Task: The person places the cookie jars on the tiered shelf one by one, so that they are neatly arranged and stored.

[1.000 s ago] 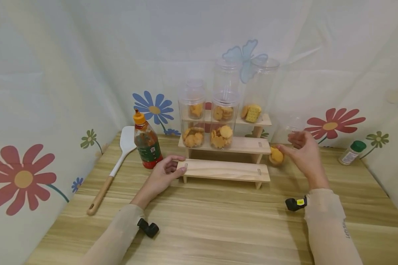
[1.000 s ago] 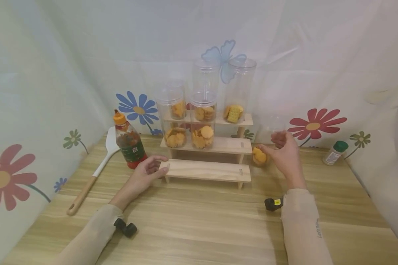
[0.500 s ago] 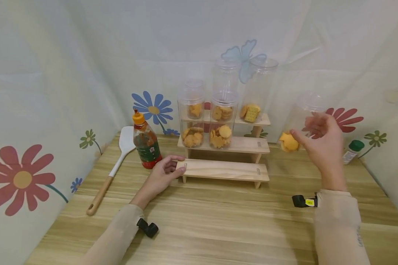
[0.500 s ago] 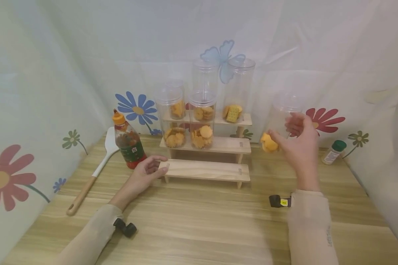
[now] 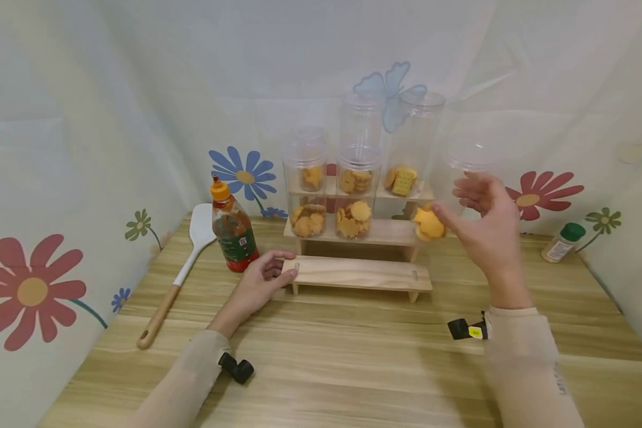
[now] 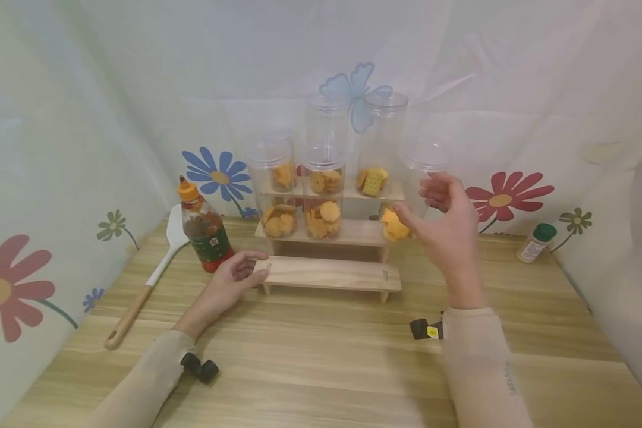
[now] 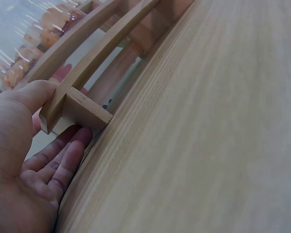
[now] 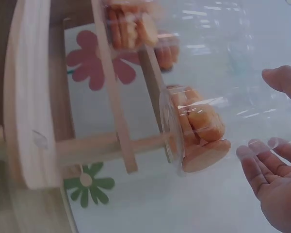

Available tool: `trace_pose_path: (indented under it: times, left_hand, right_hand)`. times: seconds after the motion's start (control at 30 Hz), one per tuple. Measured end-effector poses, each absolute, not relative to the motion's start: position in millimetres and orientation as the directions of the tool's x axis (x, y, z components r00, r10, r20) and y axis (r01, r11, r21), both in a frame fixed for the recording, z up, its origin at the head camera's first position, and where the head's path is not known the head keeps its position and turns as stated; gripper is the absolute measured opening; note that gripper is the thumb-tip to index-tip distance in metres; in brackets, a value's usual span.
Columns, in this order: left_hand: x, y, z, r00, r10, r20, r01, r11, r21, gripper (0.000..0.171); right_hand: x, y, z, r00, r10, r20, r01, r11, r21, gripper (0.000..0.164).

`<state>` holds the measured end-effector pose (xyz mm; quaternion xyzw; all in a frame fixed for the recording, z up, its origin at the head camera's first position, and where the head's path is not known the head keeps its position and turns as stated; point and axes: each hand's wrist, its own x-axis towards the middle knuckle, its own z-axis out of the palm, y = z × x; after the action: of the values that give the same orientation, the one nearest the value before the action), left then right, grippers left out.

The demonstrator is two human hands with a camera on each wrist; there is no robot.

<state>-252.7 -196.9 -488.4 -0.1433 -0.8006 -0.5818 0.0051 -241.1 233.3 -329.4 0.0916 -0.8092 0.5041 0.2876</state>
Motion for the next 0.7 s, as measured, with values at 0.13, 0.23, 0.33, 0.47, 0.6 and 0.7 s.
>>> trace_pose_path:
  times: [0.13, 0.23, 0.33, 0.47, 0.6, 0.7]
  left_hand:
    - [-252.5, -197.1, -488.1, -0.959, 0.224, 0.175, 0.236, 0.284, 0.929, 0.039]
    - [-252.3, -197.1, -487.9, -0.958, 0.226, 0.178, 0.239, 0.283, 0.929, 0.041]
    - [-252.2, -197.0, -487.6, -0.957, 0.228, 0.179, 0.240, 0.281, 0.929, 0.040]
    - [-252.1, -196.7, -487.0, -0.959, 0.223, 0.173, 0.233, 0.283, 0.930, 0.038]
    - [-251.7, -196.5, -485.7, -0.960, 0.223, 0.171, 0.232, 0.283, 0.931, 0.039]
    - [-252.1, -196.8, -486.0, -0.958, 0.227, 0.173, 0.235, 0.282, 0.930, 0.039]
  right_hand:
    - [-242.5, 218.6, -332.7, -0.824, 0.094, 0.559, -0.462, 0.459, -0.759, 0.064]
    - [-243.3, 211.3, -334.7, -0.832, 0.086, 0.549, -0.461, 0.443, -0.769, 0.064]
    - [-245.0, 206.4, -338.1, -0.836, 0.089, 0.541, -0.463, 0.415, -0.783, 0.066]
    - [-248.7, 201.1, -343.8, -0.840, 0.081, 0.537, -0.473, 0.374, -0.797, 0.068]
    - [-252.6, 196.8, -349.3, -0.847, 0.071, 0.526, -0.473, 0.350, -0.809, 0.071]
    - [-253.7, 194.5, -352.3, -0.847, 0.074, 0.527, -0.477, 0.334, -0.813, 0.072]
